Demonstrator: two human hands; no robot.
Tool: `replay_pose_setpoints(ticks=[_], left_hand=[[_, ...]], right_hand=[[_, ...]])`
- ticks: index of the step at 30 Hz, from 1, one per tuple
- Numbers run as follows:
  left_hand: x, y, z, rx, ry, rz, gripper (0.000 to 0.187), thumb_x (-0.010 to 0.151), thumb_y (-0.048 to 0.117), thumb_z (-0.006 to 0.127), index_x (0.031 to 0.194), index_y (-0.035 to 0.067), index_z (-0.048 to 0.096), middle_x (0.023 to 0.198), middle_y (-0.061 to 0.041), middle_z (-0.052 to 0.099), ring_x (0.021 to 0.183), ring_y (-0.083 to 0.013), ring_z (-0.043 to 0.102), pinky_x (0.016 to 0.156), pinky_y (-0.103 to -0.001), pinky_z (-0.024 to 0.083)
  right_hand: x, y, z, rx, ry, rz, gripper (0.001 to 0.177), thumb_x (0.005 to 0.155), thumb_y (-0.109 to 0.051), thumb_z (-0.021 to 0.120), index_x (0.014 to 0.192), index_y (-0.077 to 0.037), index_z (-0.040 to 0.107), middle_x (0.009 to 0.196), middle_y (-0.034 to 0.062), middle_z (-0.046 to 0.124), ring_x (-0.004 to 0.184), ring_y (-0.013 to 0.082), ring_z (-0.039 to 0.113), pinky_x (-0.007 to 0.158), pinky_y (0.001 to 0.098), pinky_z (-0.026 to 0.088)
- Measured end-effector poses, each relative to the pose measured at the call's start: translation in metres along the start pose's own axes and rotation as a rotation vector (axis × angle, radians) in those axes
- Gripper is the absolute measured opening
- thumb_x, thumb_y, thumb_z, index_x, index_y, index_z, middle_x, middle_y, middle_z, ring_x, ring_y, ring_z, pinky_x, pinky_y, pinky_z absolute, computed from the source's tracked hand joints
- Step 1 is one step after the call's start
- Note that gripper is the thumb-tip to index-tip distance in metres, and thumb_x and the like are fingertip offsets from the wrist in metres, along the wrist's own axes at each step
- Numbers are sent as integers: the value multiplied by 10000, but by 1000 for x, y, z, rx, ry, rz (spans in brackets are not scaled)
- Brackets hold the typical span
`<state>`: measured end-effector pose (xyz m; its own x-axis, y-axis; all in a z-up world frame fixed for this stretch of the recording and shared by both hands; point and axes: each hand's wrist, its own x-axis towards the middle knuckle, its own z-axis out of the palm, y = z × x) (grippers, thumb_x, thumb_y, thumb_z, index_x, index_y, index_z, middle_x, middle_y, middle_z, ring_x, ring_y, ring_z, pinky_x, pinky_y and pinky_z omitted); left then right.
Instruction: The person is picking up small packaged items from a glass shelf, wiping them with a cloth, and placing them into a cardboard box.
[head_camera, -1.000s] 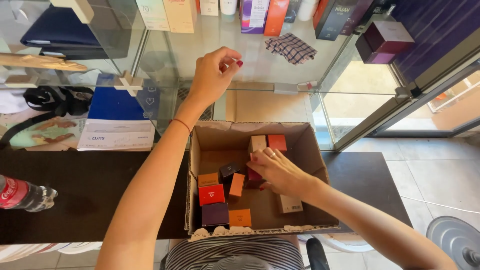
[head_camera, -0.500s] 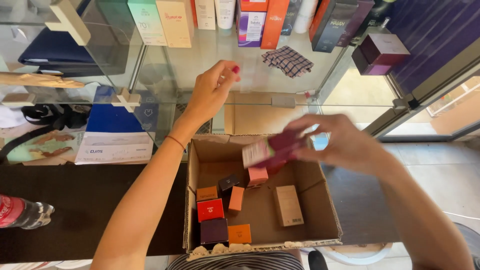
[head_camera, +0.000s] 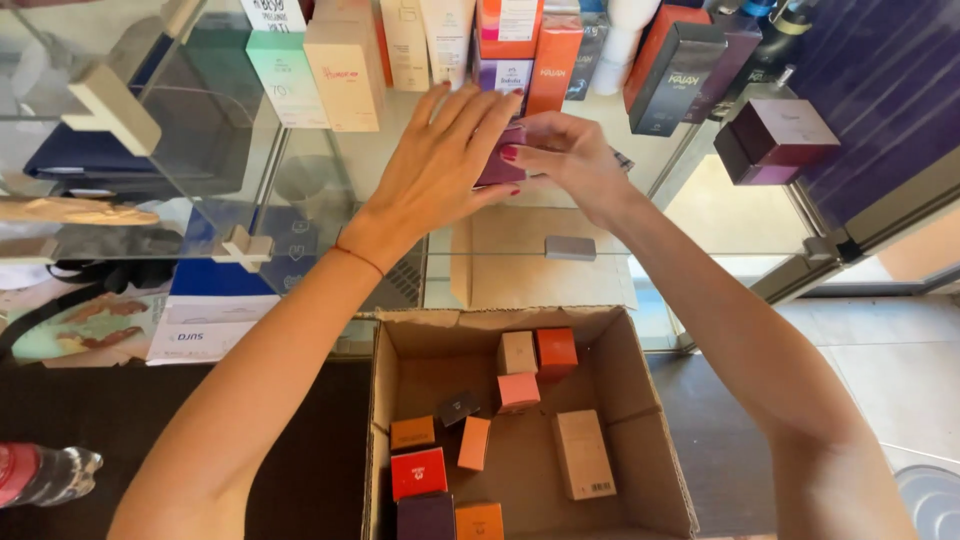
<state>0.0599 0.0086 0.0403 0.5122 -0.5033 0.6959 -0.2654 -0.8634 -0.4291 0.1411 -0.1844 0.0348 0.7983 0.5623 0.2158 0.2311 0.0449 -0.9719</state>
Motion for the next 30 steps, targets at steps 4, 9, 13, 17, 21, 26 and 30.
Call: replay_pose_setpoints(ticks=[4,9,13,17,21,26,30], left_hand=[[-2,-24,31,-33,27,98,676,902,573,805,1314,71,618,1209,-54,692,1115,-233,623,948,-361,500],[-15,-43,47,-95,-5,149,721,910,560,823,1358,58,564,1226,-95,688,1027,-245,677,890,-355,571],[-13,-37,42,-54,2,120,747,920,638,781,1367,76,573,1255,-78,689,1033,-229,682,873,-337,571],[-14,-35,45,-32,30,118,714,906,708,763,1276,121,593,1119,-29,692,938,-204,679,808,-322,545],[-20,-31,55,-203,24,44,645,914,564,772,1359,142,570,1068,-52,682,985,-227,710,908,-356,570],[-20,-31,51,-189,20,42,628,898,562,789,1333,160,580,1069,-31,690,969,-206,712,908,-337,572],[-19,-36,53,-5,32,129,694,929,711,740,1291,137,593,1149,23,704,879,-176,658,747,-302,501]], right_hand=[[25,13,-7,152,-100,35,292,884,-185,769,1142,-69,696,1088,103,725,1035,245,749,888,440,715],[43,30,-15,175,-285,28,408,944,-169,698,1313,-11,625,1252,128,694,1007,244,745,957,454,677],[41,28,-12,118,-277,-8,338,984,-112,641,1309,-20,632,1280,153,696,1066,293,749,930,440,686],[41,31,-13,97,-263,-29,324,970,-83,660,1287,-14,654,1158,160,738,953,248,757,908,442,694],[32,27,-5,55,-246,-165,386,1004,-80,666,1362,46,597,1112,206,726,1044,328,745,913,511,626],[35,33,-8,14,-263,-212,402,999,-78,684,1370,43,590,1122,211,722,1050,327,744,912,505,626],[40,41,-17,16,-291,-133,432,951,-4,657,1371,-85,592,1121,106,715,1045,207,715,925,419,690]])
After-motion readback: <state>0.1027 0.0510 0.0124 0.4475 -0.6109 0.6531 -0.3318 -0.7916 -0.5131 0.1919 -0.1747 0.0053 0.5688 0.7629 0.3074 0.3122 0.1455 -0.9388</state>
